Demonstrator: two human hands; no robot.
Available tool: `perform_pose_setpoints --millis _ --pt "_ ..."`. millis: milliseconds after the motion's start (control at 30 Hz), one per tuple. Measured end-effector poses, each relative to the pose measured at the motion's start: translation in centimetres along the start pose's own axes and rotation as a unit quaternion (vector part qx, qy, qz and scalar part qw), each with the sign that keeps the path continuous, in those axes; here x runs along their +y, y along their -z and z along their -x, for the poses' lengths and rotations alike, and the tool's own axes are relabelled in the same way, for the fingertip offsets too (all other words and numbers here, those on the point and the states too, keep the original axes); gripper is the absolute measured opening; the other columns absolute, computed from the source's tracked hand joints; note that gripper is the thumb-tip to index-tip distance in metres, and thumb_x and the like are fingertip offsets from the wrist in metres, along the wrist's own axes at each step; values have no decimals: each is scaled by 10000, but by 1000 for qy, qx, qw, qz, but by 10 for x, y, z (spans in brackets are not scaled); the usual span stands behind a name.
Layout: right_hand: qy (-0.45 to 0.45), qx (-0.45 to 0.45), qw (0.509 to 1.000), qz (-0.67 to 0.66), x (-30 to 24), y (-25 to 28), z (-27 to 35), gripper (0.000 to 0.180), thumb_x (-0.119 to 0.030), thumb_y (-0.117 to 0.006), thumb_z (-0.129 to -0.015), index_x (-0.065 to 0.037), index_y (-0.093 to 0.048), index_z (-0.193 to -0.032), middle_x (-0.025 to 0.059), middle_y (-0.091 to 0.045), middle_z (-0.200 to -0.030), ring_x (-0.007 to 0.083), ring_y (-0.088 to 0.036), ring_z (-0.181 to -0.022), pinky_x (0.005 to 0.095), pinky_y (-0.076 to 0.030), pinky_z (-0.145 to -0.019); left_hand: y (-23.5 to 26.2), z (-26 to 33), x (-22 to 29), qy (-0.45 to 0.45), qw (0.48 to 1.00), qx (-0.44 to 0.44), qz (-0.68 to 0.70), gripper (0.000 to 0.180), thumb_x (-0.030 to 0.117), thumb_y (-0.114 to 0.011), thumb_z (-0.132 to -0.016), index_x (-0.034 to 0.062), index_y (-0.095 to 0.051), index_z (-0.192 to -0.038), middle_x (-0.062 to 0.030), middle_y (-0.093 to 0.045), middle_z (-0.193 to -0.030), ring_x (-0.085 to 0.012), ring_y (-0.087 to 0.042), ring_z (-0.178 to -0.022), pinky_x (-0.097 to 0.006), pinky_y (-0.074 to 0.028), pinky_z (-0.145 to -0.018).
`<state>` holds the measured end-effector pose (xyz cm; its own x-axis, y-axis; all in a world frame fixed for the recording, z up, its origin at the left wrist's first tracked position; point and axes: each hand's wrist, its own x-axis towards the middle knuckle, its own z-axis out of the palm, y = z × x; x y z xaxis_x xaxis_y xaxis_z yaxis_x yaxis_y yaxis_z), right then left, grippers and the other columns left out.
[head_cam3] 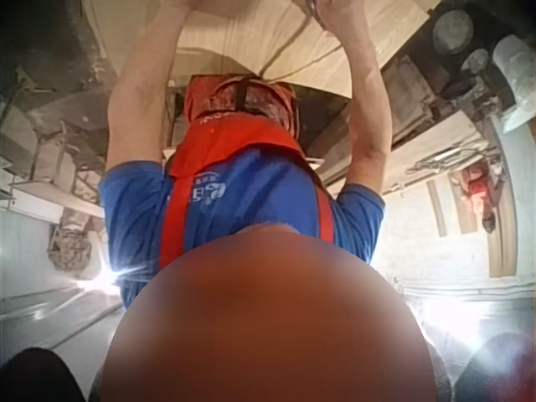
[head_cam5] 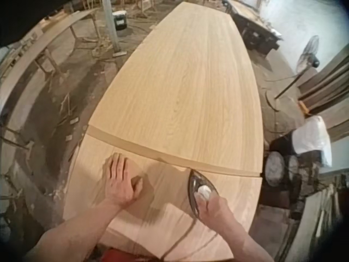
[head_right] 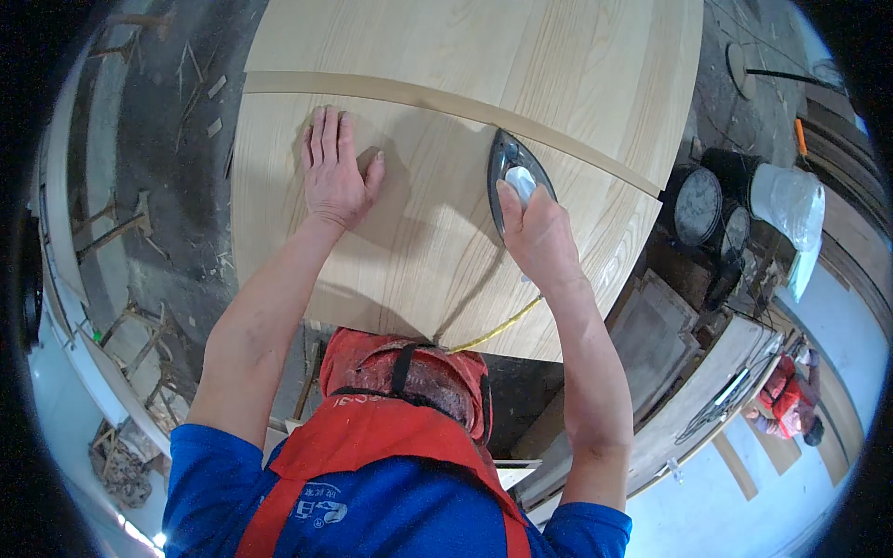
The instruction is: Ironing wooden panels to bond surfaces or apply finish in a furniture manufacturing setting.
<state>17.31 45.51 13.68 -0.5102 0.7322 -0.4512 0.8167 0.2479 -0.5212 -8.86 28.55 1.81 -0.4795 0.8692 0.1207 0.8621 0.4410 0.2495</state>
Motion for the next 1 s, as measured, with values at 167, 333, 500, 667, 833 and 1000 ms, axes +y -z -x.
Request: perform_pose_setpoints --millis 167,333,500,667,833,1000 --pt "-33 -18 999 -2 0 -2 1 600 -480 -570 -1119 100 -626 -974 384 -693 -869 581 -705 -898 595 -566 -722 -3 0 0 1 1000 4 -1 814 429 -628 -1000 -52 -376 -1606 -261 -338 -1700 -431 -248 -1624 -606 -182 -1321" --pt "3 -4 1000 -11 7 -5 -1 595 -472 -572 -1121 100 -627 -966 381 -690 -862 579 -704 -891 593 -565 -720 -2 0 0 5 1000 -3 -6 824 441 -610 -1006 -60 -365 -1612 -260 -333 -1704 -429 -246 -1626 -608 -175 -1324" --pt "7 -16 1000 5 3 3 -1 587 -459 -577 -1121 108 -630 -975 381 -685 -851 578 -703 -890 592 -566 -726 -2 3 0 11 1000 -11 -9 842 448 -608 -1004 -62 -353 -1624 -261 -306 -1721 -426 -217 -1638 -605 -160 -1331" --pt "1 27 999 -23 16 -2 8 556 -442 -587 -1116 97 -644 -991 373 -688 -851 569 -704 -875 582 -569 -719 -2 1 1 8 1000 -12 -1 851 447 -619 -997 -61 -352 -1624 -261 -301 -1722 -427 -219 -1635 -605 -161 -1331" --pt "19 22 998 -50 21 0 14 521 -420 -610 -1110 84 -636 -982 372 -678 -830 574 -694 -856 577 -561 -696 0 0 -1 0 1000 -8 -10 857 435 -637 -983 -63 -354 -1621 -270 -293 -1723 -435 -229 -1629 -603 -166 -1329" --pt "26 12 999 -19 16 -2 10 526 -424 -622 -1106 67 -613 -919 359 -671 -794 565 -695 -813 576 -548 -652 -1 1 -1 -1 1000 -9 -8 859 428 -646 -978 -64 -356 -1619 -275 -302 -1717 -440 -228 -1630 -603 -164 -1329"
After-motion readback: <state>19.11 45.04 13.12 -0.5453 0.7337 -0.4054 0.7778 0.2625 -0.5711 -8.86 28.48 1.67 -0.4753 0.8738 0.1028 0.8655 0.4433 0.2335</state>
